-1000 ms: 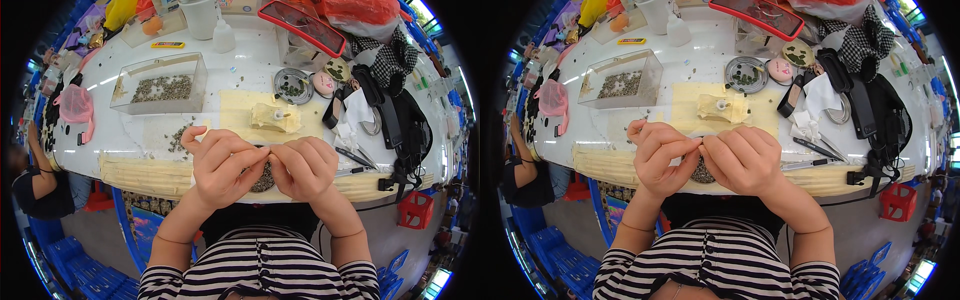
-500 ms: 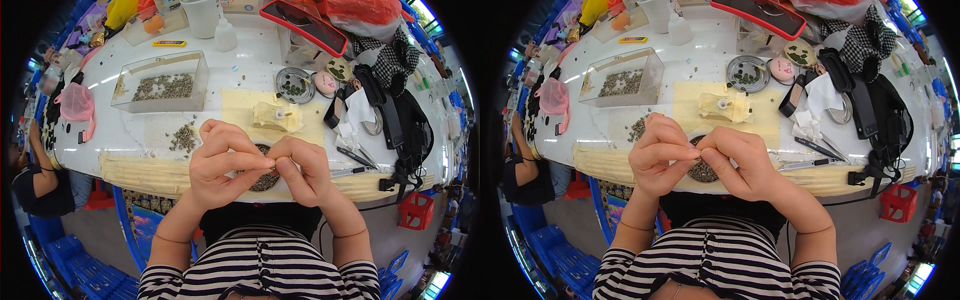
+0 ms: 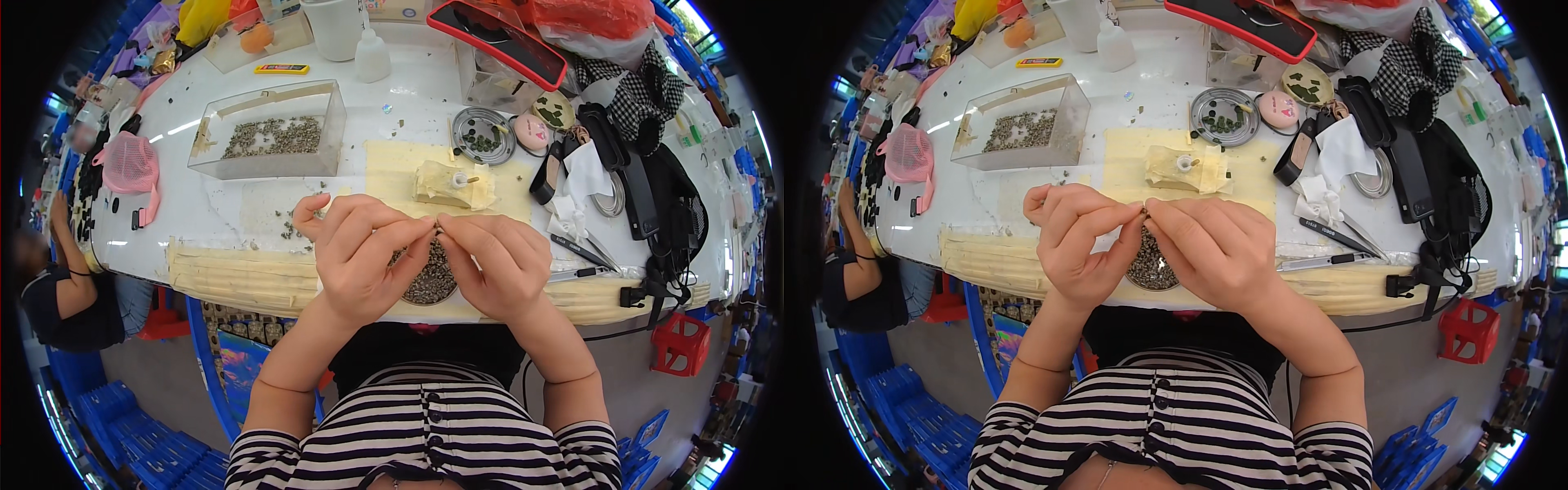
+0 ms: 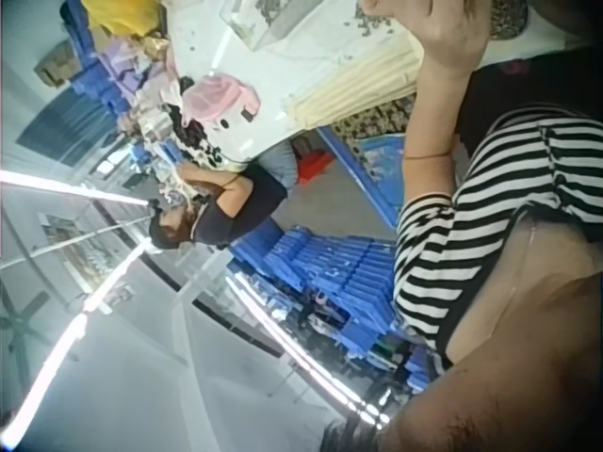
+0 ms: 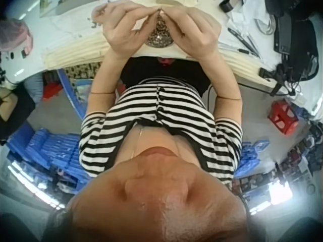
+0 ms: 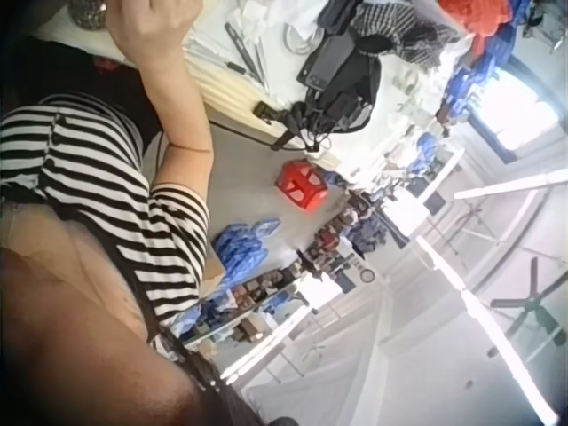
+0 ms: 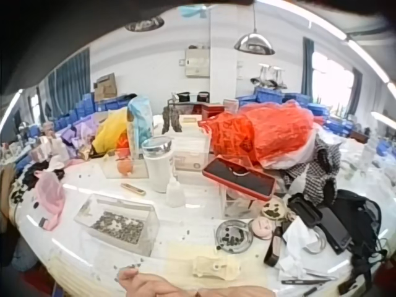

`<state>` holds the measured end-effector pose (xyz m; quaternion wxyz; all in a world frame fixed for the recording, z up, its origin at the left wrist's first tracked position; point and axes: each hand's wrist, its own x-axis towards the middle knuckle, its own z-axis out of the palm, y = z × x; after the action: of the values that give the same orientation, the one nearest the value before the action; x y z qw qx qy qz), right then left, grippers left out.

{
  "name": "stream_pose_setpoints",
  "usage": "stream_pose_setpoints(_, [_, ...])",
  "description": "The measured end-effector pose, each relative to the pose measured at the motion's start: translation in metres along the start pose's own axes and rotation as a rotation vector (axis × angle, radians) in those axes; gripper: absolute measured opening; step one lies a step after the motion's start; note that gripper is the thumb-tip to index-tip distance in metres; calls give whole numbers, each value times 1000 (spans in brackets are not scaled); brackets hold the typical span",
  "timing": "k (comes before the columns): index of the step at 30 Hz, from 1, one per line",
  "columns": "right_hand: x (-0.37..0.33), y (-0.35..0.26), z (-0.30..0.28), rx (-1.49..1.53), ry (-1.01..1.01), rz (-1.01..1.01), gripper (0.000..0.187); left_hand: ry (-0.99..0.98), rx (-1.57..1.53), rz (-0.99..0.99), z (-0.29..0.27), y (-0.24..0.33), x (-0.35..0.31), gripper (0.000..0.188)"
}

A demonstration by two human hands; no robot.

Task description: Assembling small plastic and metal components onto a base at a factory workbench.

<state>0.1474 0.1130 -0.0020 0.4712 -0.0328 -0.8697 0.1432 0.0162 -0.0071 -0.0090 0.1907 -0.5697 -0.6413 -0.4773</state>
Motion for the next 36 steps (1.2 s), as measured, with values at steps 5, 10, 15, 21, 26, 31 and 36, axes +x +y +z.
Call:
stream_pose_setpoints(5, [-3, -5, -3, -33, -2, -100, 27, -20, -69, -30, 0, -4, 1, 22])
stream_pose_setpoints(10, [-6, -3, -6, 381, -78, 259, 26, -7, -226, -69, 0, -5, 0, 23])
stream_pose_setpoints(15, [-10, -13, -8, 1118, -126, 964, 20, 5, -188, 54, -1, -6, 1, 23])
stream_pose_setpoints(21, [-18, -12, -5, 787, -53, 761, 17, 0, -34, 123, -2, 0, 2, 23])
stream_pose_setpoints(26, [-14, -18, 2, -8, 20, 89, 30, -51, -96, -12, 1, -2, 1, 20])
stream_pose_setpoints(31, [-17, -15, 6, -106, 22, -1, 35, -129, -280, -162, -1, -8, 1, 15])
stream_pose_setpoints(36, [-16, -16, 8, -101, 72, 1, 32, -166, -347, -192, -1, -9, 1, 14])
